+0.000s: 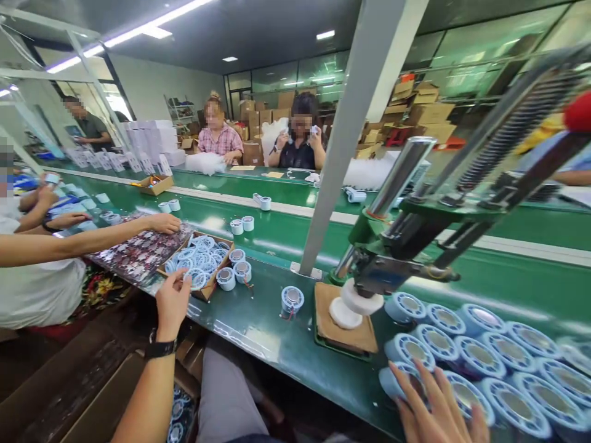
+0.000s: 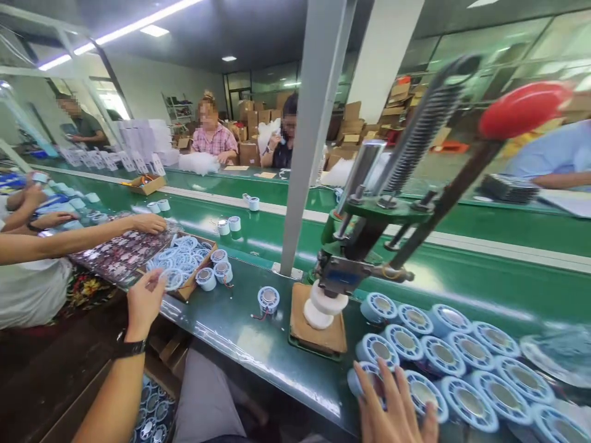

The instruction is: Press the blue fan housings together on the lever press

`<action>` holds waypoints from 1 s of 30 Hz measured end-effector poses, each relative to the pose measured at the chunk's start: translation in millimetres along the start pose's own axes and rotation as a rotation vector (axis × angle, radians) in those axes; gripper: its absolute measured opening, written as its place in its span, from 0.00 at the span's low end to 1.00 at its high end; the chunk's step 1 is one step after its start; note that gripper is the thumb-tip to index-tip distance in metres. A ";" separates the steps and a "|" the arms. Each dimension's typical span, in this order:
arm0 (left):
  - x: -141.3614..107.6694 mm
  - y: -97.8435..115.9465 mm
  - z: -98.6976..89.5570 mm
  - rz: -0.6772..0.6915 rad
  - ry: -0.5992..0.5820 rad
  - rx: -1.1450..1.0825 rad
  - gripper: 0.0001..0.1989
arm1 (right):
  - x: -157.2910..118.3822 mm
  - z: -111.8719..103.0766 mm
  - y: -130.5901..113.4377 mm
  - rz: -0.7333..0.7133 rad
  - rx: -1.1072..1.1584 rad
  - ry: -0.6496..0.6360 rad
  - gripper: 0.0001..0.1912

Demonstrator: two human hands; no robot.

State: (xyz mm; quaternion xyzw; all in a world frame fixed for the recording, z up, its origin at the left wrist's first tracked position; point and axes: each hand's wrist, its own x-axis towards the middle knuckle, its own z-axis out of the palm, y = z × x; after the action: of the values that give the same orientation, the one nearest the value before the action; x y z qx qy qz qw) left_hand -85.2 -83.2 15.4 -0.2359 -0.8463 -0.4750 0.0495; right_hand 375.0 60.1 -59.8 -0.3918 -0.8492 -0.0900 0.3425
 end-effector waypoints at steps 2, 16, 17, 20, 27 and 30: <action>-26.1 7.9 22.1 0.034 -0.213 -0.123 0.21 | 7.2 -1.0 -20.1 0.007 0.087 -0.032 0.26; -87.2 9.4 76.0 0.732 -0.683 0.170 0.24 | 116.3 107.5 -133.7 0.076 0.663 -0.363 0.22; -89.7 10.3 76.0 0.722 -0.680 0.186 0.26 | 107.4 104.0 -131.6 0.062 0.678 -0.371 0.23; -95.2 12.3 78.9 0.682 -0.616 0.224 0.33 | 72.5 89.9 -120.9 0.036 0.725 -0.359 0.23; -95.5 16.1 76.1 0.680 -0.696 0.089 0.26 | 24.1 65.4 -105.7 0.145 0.768 -0.172 0.26; -119.0 34.4 79.8 0.537 -0.634 -0.107 0.35 | 27.0 68.8 -117.9 0.206 0.761 -0.134 0.29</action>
State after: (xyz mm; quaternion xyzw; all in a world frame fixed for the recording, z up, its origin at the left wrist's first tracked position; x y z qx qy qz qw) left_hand 46.5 -44.1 -37.8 -0.5850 -0.7021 -0.3926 -0.1036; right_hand 241.7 25.5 -80.1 -0.3251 -0.7985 0.2916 0.4143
